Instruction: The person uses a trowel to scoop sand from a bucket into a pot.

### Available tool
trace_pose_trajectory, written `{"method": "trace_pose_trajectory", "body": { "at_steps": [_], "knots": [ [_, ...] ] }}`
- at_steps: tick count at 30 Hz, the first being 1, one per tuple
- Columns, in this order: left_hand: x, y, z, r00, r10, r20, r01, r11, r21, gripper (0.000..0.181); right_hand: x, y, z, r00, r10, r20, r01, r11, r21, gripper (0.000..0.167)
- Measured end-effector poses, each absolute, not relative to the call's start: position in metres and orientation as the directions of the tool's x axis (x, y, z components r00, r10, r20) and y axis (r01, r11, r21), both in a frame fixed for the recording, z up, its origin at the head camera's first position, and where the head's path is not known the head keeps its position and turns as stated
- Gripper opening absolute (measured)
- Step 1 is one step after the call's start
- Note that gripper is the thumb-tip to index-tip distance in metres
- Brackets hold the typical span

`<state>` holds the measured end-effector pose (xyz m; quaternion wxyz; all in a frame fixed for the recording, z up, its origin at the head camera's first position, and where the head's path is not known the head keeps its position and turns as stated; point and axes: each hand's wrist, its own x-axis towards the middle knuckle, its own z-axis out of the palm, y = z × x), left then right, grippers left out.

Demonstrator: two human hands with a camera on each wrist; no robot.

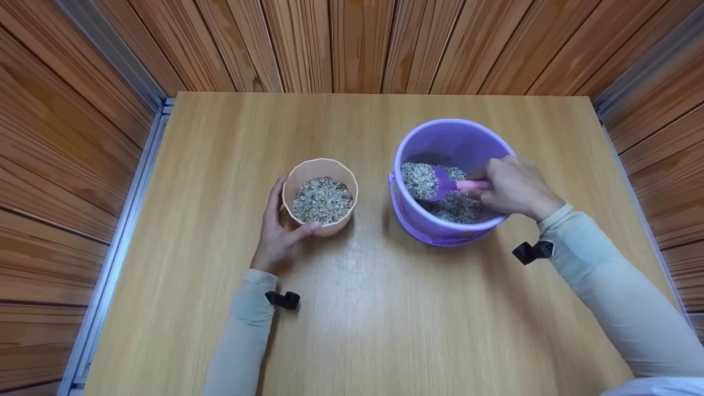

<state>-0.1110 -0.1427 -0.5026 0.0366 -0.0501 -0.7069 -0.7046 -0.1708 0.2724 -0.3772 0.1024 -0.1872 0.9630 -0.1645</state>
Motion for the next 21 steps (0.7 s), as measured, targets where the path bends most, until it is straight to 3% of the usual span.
{"method": "trace_pose_trajectory", "body": {
  "at_steps": [21],
  "knots": [
    [-0.11,-0.142,-0.504,-0.992,0.012,0.125,0.125,0.004,0.992,0.106,-0.155,0.28,-0.36,-0.935,-0.336,-0.118,-0.242,0.843,-0.481,0.03]
  ]
}}
